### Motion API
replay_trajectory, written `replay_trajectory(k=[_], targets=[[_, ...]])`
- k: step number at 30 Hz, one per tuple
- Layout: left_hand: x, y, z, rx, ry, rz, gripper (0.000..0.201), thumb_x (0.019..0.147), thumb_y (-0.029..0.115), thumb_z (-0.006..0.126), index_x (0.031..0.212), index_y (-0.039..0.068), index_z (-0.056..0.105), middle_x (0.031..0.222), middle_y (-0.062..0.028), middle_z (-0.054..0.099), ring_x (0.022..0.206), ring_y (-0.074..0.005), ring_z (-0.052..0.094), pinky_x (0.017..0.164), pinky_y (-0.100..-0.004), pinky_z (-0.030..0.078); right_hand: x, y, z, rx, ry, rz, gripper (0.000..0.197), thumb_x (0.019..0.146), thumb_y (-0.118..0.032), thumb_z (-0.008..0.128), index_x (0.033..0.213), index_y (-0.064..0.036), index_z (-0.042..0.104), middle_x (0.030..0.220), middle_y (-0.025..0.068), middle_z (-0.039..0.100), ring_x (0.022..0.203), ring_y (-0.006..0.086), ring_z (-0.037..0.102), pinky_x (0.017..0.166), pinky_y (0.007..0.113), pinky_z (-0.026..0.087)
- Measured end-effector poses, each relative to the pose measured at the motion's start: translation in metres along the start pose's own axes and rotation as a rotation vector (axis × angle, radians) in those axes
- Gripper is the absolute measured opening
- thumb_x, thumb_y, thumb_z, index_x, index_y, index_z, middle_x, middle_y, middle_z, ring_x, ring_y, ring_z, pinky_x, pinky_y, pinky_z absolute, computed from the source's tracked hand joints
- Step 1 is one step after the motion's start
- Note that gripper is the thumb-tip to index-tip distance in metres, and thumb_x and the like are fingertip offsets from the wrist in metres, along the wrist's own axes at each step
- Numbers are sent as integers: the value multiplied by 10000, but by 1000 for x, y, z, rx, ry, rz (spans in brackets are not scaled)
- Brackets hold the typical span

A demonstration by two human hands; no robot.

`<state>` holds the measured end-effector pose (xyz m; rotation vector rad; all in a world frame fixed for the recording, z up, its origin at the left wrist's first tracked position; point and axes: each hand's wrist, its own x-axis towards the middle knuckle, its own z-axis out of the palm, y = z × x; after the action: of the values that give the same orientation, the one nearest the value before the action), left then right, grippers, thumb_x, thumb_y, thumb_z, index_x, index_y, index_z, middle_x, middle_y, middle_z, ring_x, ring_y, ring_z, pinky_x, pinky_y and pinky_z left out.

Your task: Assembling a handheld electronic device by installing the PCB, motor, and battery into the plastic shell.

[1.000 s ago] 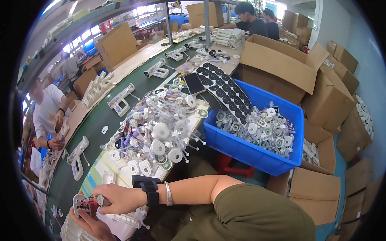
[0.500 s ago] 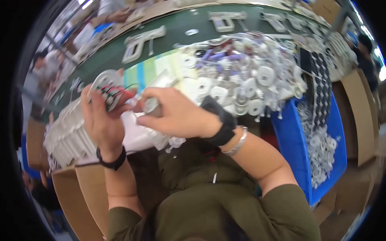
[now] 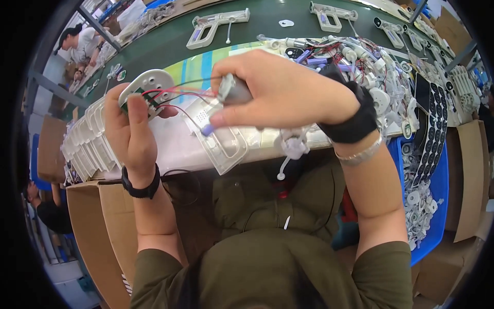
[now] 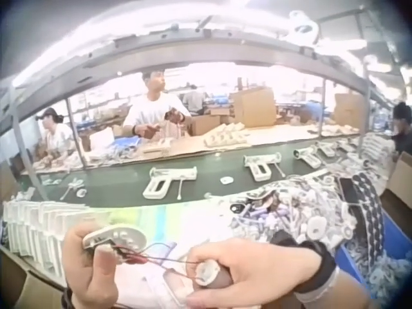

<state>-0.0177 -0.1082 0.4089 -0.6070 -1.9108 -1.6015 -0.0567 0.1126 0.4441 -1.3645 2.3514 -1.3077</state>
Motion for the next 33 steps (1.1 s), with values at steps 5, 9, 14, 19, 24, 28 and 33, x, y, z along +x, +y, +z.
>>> replay_trajectory(k=[5, 9, 14, 19, 24, 28, 33], targets=[[-14, -66, -4, 212, -50, -500, 230, 900, 165, 546, 1007, -38, 531, 792, -67, 600, 604, -98, 583, 489, -220, 479, 31, 72, 29, -333, -20, 173, 341, 759, -266, 628, 943, 14, 560, 769, 183, 617, 764, 315, 618, 701, 386, 485], [-44, -96, -13, 32, 49, -761, 293, 900, 203, 540, 1051, -48, 524, 792, -63, 607, 588, -101, 583, 462, -220, 442, 57, 109, 71, -378, -52, 296, 309, 790, -235, 618, 956, 13, 538, 781, 175, 615, 791, 357, 598, 706, 430, 463], [-66, -111, -16, 757, -4, -342, 300, 851, 159, 575, 1126, 42, 541, 782, -150, 607, 601, -261, 596, 545, -342, 462, 59, 127, 102, -500, 54, 272, 256, 803, -233, 608, 871, -14, 494, 770, 165, 611, 768, 349, 597, 662, 431, 470], [-73, -124, -17, 1060, 110, -193, 269, 831, 132, 594, 1082, 44, 549, 769, -155, 614, 635, -315, 594, 564, -393, 461, 61, 119, 120, -589, 37, 339, 252, 796, -262, 611, 875, -46, 507, 710, 138, 610, 679, 336, 611, 577, 436, 479], [-58, -130, -28, 1066, 144, -209, 257, 820, 130, 610, 1028, 25, 499, 701, -153, 607, 591, -328, 591, 519, -400, 450, 63, 112, 134, -612, 108, 354, 190, 781, -188, 605, 877, -54, 512, 700, 116, 611, 635, 306, 625, 520, 401, 486], [-52, -121, -19, 1208, 81, -411, 279, 842, 170, 591, 1076, 37, 520, 704, -144, 620, 639, -300, 628, 570, -395, 464, 64, 111, 140, -697, 199, 230, 144, 738, -91, 573, 864, -57, 511, 703, 101, 595, 605, 268, 632, 487, 360, 489], [-60, -122, -21, 1248, 114, -307, 349, 827, 170, 604, 1147, 37, 563, 589, -121, 572, 517, -279, 557, 508, -361, 430, 65, 112, 140, -668, 157, 252, 126, 737, -78, 557, 852, -53, 511, 687, 94, 584, 574, 260, 627, 464, 352, 486]])
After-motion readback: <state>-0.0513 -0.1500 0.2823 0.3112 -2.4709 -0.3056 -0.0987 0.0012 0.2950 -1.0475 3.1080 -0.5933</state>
